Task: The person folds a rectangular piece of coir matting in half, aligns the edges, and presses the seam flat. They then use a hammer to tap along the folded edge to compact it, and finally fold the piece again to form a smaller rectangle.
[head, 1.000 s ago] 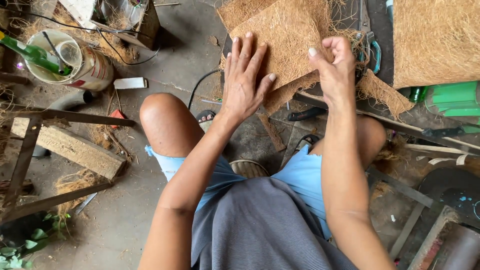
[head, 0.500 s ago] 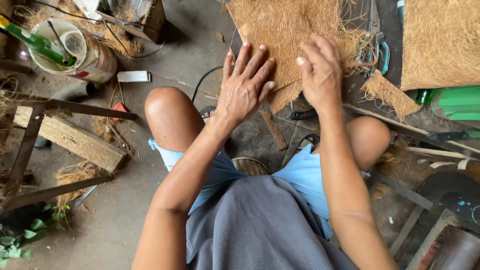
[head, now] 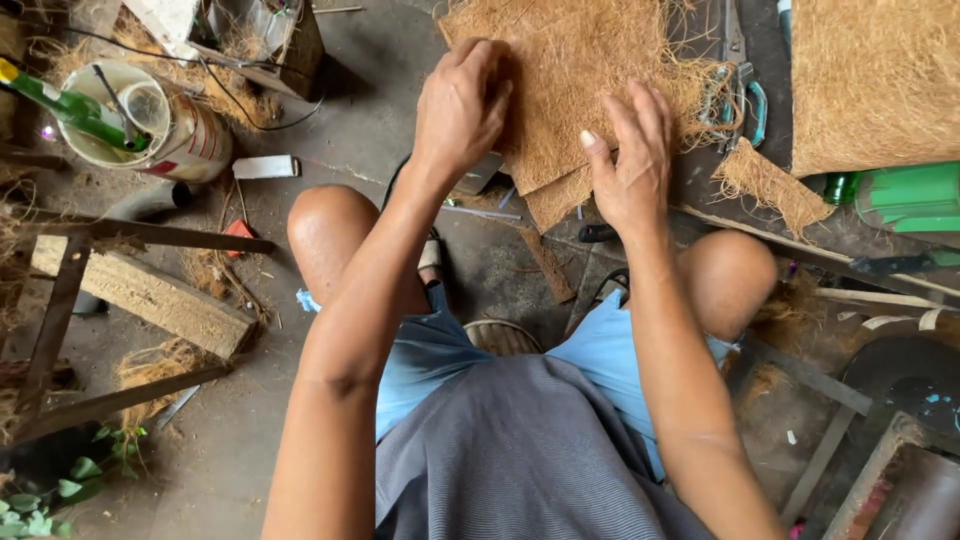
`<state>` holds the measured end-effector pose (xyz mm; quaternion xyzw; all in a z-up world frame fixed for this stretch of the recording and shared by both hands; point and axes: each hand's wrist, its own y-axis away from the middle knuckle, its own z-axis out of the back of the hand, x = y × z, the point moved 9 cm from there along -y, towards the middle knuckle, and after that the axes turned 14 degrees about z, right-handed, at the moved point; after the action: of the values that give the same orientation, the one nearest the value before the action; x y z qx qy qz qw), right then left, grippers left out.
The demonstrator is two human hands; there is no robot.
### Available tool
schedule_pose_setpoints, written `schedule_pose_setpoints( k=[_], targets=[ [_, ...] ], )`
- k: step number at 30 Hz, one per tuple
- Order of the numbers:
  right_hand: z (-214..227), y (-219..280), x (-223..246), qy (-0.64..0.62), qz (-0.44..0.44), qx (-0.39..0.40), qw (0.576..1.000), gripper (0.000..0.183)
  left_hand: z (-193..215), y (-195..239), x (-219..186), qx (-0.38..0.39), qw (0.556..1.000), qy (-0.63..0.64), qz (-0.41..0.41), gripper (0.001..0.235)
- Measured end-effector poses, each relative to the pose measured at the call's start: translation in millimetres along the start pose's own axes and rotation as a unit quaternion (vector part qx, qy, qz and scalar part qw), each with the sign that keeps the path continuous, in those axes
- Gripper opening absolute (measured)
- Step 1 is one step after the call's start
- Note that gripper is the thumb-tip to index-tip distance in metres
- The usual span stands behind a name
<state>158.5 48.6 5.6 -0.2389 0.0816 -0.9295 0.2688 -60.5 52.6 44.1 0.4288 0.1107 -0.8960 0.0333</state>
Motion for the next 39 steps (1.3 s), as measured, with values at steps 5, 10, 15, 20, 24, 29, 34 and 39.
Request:
schedule_pose_setpoints(
  k=[5, 10, 15, 20, 24, 29, 34, 39],
  targets=[
    [17, 8, -16, -0.027, -0.047, -0.043, 0.998, 0.054, -8, 5, 10, -0.004, 1.000, 0.006, 0.017, 0.035],
    [36, 9, -16, -0.049, -0.027, -0.071, 0.996, 0.065, -4, 13, 26, -0.003, 0.984, 0.166, 0.072, 0.048],
    [21, 4, -16, -0.050, -0.085, 0.012, 0.995, 0.063, -1, 15, 48, 0.001, 0.918, 0.380, 0.116, 0.046],
    [30, -4, -17, -0.089, -0.104, -0.029, 0.990, 0.045, 2, 13, 39, 0.046, 0.926, 0.326, 0.187, 0.054],
    [50, -11, -9, -0.161, -0.051, -0.104, 0.980, 0.039, 7, 25, 28, 0.080, 0.958, 0.155, 0.228, 0.048],
    [42, -16, -21, -0.138, -0.097, -0.060, 0.984, 0.032, 4, 61, 17, 0.034, 0.977, 0.090, 0.192, 0.042],
    [38, -27, -29, -0.160, -0.085, -0.060, 0.982, 0.032, -6, 88, 18, 0.045, 0.954, 0.169, 0.242, 0.051],
    [46, -43, -26, -0.165, -0.019, -0.081, 0.983, 0.037, -23, 108, 19, -0.023, 0.945, 0.228, 0.233, 0.042]
  ],
)
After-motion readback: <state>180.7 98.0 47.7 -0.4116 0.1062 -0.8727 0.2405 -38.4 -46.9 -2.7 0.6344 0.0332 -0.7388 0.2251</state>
